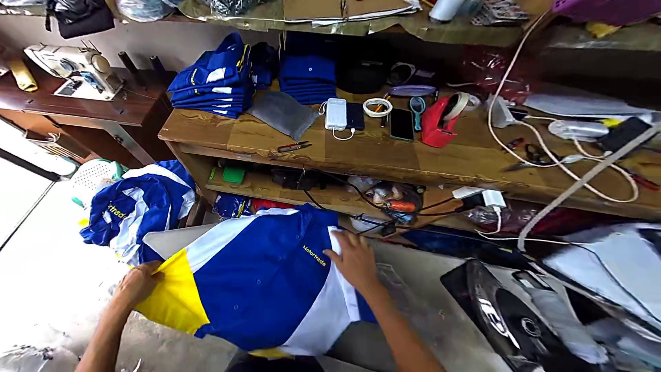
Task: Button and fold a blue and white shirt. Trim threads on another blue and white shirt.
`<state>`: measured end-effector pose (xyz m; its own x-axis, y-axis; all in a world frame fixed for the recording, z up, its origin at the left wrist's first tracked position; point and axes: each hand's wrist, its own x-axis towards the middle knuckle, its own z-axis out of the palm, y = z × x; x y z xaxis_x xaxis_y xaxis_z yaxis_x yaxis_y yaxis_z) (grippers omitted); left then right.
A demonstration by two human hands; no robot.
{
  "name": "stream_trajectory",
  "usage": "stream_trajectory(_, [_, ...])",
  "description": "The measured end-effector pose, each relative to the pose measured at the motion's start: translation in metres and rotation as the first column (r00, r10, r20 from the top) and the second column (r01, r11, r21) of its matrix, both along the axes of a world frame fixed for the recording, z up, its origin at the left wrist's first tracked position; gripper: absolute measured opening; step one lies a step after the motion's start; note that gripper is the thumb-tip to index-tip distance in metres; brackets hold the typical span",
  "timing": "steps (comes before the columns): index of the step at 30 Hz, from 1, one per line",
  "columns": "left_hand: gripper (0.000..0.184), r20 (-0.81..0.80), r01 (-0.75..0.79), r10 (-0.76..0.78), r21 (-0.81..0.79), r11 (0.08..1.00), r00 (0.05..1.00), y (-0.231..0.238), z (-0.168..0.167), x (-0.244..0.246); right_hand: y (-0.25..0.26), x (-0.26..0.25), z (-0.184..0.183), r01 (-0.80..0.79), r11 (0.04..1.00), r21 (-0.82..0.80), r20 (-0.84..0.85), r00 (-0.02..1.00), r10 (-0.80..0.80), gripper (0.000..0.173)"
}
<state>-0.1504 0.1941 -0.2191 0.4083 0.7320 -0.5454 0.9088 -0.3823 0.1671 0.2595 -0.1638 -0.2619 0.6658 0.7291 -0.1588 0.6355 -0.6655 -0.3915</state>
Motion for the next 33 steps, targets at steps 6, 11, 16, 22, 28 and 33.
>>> stream_trajectory(6, [0.03,0.006,0.122,-0.127,0.258,0.958,0.992,0.043,0.078,0.068,-0.008,0.011,-0.051,0.093,0.982,0.165,0.059,0.993,-0.104,0.023])
stream_trajectory(11, [0.019,0.198,0.175,-0.337,0.563,0.807,0.92,0.05,0.079,0.165,-0.083,-0.029,-0.036,0.203,0.967,0.153,-0.005,0.979,-0.205,0.017])
stream_trajectory(16, [0.045,0.421,0.189,-0.392,0.447,0.874,0.818,0.037,0.035,0.181,-0.214,-0.071,-0.01,0.336,0.939,-0.066,-0.123,0.931,-0.342,0.015])
stream_trajectory(22, [0.054,0.258,0.199,-0.132,-0.252,0.947,0.957,0.001,-0.03,0.12,-0.228,-0.052,0.011,0.423,0.902,0.092,-0.015,0.906,-0.423,0.026])
stream_trajectory(28, [0.038,0.291,0.071,-0.008,-0.206,0.976,0.957,-0.044,-0.048,0.116,-0.077,-0.046,0.008,0.044,0.947,0.319,-0.017,0.999,-0.041,0.022])
stream_trajectory(33, [0.024,0.558,0.057,0.199,-0.408,0.911,0.806,-0.056,-0.05,0.105,0.082,-0.11,0.001,-0.356,0.856,0.375,-0.265,0.844,0.467,0.031])
